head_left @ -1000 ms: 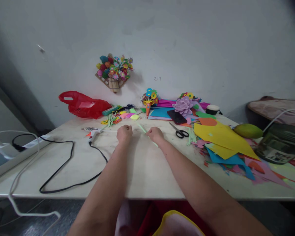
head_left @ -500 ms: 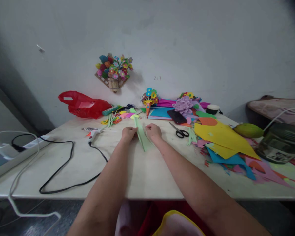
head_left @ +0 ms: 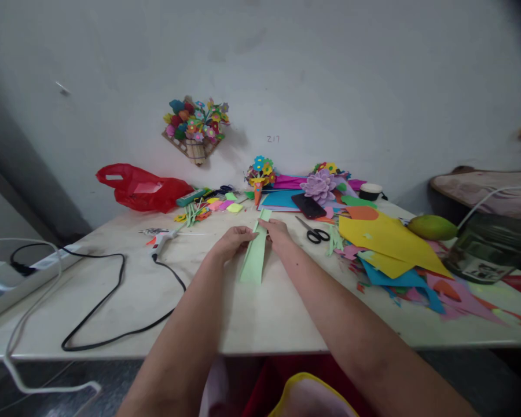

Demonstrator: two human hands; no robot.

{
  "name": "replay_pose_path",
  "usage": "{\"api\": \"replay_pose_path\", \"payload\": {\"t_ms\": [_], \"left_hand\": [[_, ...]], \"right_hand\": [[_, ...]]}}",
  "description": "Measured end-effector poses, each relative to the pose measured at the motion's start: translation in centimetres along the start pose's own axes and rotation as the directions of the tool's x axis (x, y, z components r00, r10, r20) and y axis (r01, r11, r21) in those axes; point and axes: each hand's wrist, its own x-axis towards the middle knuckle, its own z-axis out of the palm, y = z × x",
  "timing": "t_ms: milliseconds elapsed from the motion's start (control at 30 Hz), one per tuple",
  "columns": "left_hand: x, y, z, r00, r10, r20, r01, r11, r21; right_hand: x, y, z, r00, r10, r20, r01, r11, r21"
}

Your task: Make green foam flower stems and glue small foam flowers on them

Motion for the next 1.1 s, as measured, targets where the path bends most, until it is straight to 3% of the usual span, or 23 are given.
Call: {"api": "replay_pose_path", "payload": {"t_ms": [133, 333, 533, 767, 900, 1100], "left_hand": [[-0.1, 0.1, 0.1, 0.998, -0.055, 0.032, 0.051, 0.994, 0.093], [-0.3, 0.1, 0.2, 0.998, -0.052, 0.040, 0.047, 0.991, 0.126], [-0.5, 0.3, 0.3, 0.993, -0.089, 0.075, 0.076, 0.983, 0.166], [-0.4, 0.2, -0.1, 0.998, -0.059, -0.010, 0.060, 0.984, 0.170], [-0.3, 0.2, -0.4, 0.997, -0.071, 0.043, 0.059, 0.970, 0.237], [-1.0, 0.9, -1.4, 0.964, -0.237, 0.122, 0.168, 0.895, 0.412]], "right_hand": [[0.3, -0.2, -0.4, 0.996, 0.013, -0.091, -0.013, 1.000, 0.000], [0.2, -0.4, -0.1, 0.996, 0.080, 0.028, -0.082, 0.993, 0.083], [0.4, -0.3, -0.2, 0.991, 0.080, -0.106, -0.072, 0.994, 0.084], [-0.2, -0.6, -0.6, 0.990, 0.077, 0.114, -0.077, 0.997, -0.005], [-0.2, -0.7, -0.8, 0.999, 0.050, 0.014, -0.051, 0.998, 0.041], [0.7, -0.5, -1.1, 0.992, 0.059, -0.112, -0.049, 0.995, 0.086]]}}
